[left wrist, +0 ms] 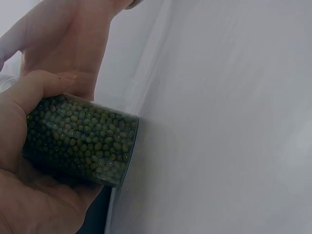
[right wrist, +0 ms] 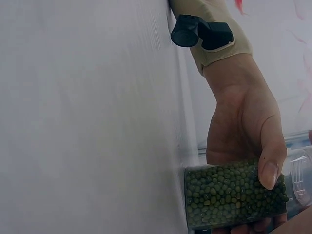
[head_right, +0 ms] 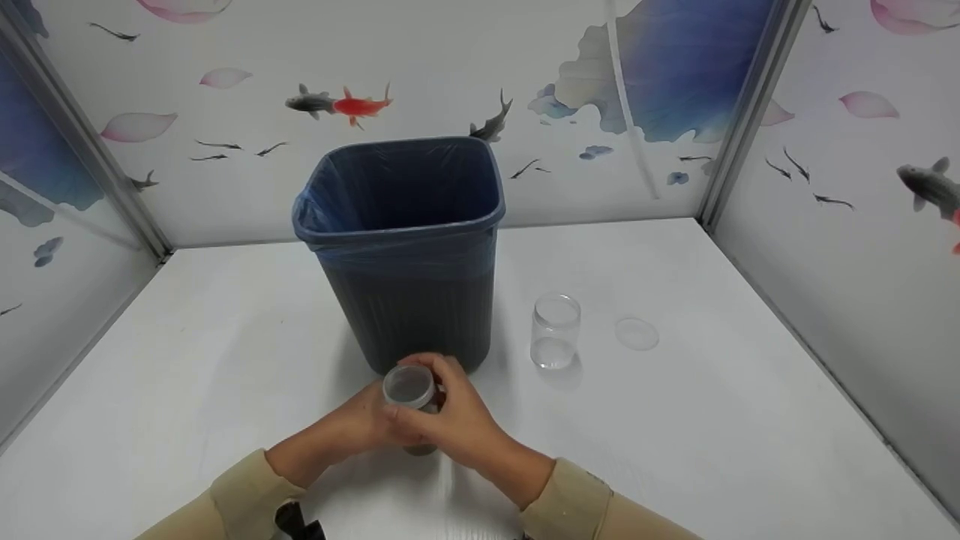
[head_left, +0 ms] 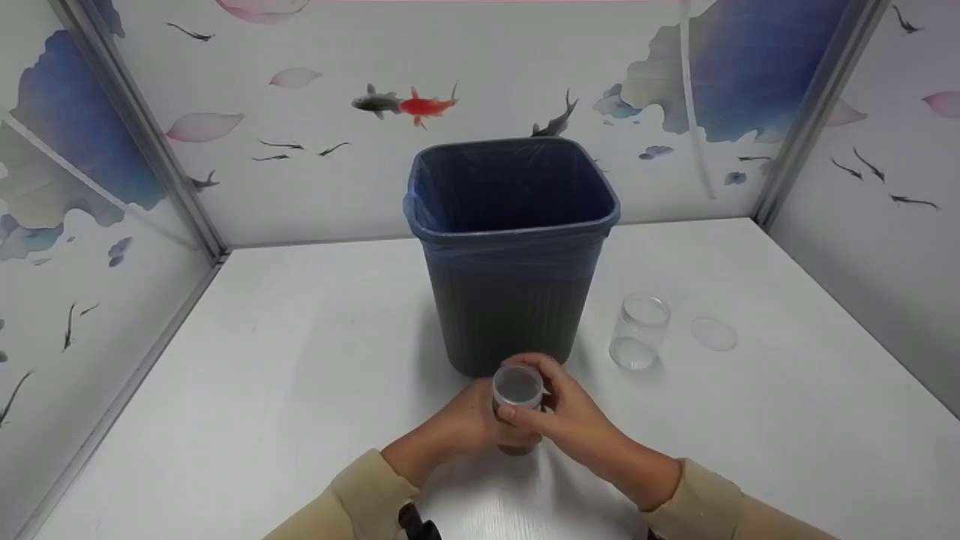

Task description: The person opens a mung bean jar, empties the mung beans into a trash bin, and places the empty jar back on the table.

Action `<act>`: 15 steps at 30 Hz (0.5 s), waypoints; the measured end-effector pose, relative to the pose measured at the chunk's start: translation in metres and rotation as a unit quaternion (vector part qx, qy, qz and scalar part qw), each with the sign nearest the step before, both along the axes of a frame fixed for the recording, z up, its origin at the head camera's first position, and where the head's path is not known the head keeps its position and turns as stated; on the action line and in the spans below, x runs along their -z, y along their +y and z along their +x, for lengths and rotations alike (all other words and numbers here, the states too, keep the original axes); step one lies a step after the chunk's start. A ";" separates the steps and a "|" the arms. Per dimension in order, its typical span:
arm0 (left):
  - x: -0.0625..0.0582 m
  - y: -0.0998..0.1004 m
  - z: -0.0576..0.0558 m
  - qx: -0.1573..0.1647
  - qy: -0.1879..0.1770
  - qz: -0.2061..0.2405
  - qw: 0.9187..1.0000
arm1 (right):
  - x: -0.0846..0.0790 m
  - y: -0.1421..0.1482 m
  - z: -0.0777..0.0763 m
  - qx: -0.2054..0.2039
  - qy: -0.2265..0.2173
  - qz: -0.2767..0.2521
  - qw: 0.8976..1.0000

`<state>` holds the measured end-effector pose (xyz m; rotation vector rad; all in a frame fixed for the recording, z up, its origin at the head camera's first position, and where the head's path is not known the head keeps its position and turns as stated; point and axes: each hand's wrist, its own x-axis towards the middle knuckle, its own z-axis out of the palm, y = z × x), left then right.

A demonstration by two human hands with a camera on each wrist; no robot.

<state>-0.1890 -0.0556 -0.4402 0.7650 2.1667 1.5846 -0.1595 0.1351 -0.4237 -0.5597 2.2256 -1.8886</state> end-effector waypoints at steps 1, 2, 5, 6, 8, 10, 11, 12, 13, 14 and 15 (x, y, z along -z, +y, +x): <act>0.000 0.000 0.000 0.001 0.002 -0.001 1.000 | 0.000 0.000 0.000 -0.001 0.001 0.002 1.000; 0.001 0.000 0.000 0.001 0.003 0.001 1.000 | 0.000 0.001 0.000 -0.002 0.002 0.004 1.000; 0.001 0.001 -0.001 0.000 0.004 0.001 1.000 | 0.000 0.001 0.001 -0.002 0.008 0.009 1.000; 0.002 0.001 -0.001 -0.002 0.006 -0.001 1.000 | 0.000 0.001 0.001 -0.002 0.009 0.009 1.000; 0.002 0.001 -0.001 -0.004 0.003 -0.001 1.000 | 0.000 0.001 0.001 -0.003 0.012 0.010 1.000; 0.002 0.000 -0.001 -0.006 0.000 -0.003 1.000 | 0.000 0.001 0.001 -0.002 0.011 0.010 1.000; 0.001 0.000 -0.001 -0.006 -0.001 -0.004 1.000 | 0.000 0.001 0.001 -0.002 0.013 0.011 1.000; 0.001 0.000 0.000 -0.006 -0.004 -0.003 1.000 | 0.000 0.001 0.001 -0.001 0.012 0.011 1.000; 0.001 0.000 0.000 -0.006 -0.005 -0.003 1.000 | 0.000 0.001 0.001 0.000 0.010 0.011 1.000; 0.001 0.000 0.000 -0.006 -0.006 -0.003 1.000 | 0.000 0.001 0.001 0.000 0.011 0.010 1.000; 0.001 0.000 0.000 -0.005 -0.005 -0.003 1.000 | 0.000 0.001 0.001 0.000 0.011 0.010 1.000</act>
